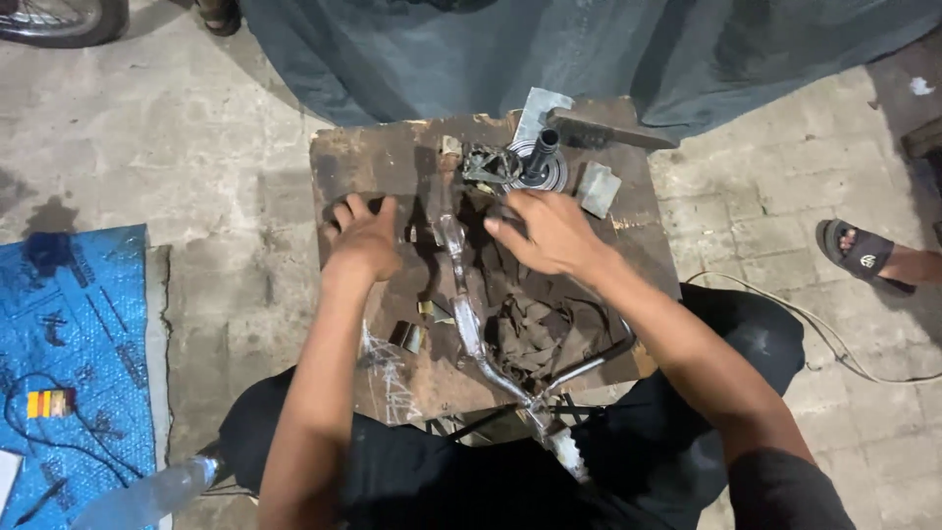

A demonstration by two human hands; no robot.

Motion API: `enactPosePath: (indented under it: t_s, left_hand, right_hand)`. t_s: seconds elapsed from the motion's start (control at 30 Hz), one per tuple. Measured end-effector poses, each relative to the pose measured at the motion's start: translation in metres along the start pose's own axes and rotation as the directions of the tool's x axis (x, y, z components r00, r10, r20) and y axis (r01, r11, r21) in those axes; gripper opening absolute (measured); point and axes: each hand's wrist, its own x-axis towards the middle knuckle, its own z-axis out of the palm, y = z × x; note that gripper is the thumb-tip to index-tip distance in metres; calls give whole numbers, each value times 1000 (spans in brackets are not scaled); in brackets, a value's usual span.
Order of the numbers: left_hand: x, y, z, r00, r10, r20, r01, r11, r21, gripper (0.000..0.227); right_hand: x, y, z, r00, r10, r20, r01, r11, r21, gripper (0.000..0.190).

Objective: The person sits on the floor and cleans a bicycle crankset using a rag and a metal file. They wipe the crank arms and pedals, then use the file to scrape and smooth the metal surfaces of the crankset.

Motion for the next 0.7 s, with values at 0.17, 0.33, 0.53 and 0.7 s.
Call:
enactPosePath:
  t_s: [0.17, 0.33, 0.53, 0.7]
  left_hand:
    - [2, 3, 3, 999, -42, 5, 42, 999, 10, 80]
    - [-2, -2, 3, 1000, -8, 31, 7, 1000, 9, 86]
    - [-1, 1, 2, 999, -9, 41, 7, 1000, 30, 95]
    - [-24, 3, -6, 999, 32, 13, -31, 999, -24, 93]
  right_hand:
    - [14, -10, -2, 971, 139, 193, -179, 962, 206, 36]
    - [-6, 17, 0, 865, 263, 428, -302, 953, 26, 35]
    - [-18, 40, -27, 893, 275, 357, -326, 941, 92, 24]
    - [-19, 5, -58, 939, 259, 226, -318, 903, 287, 17]
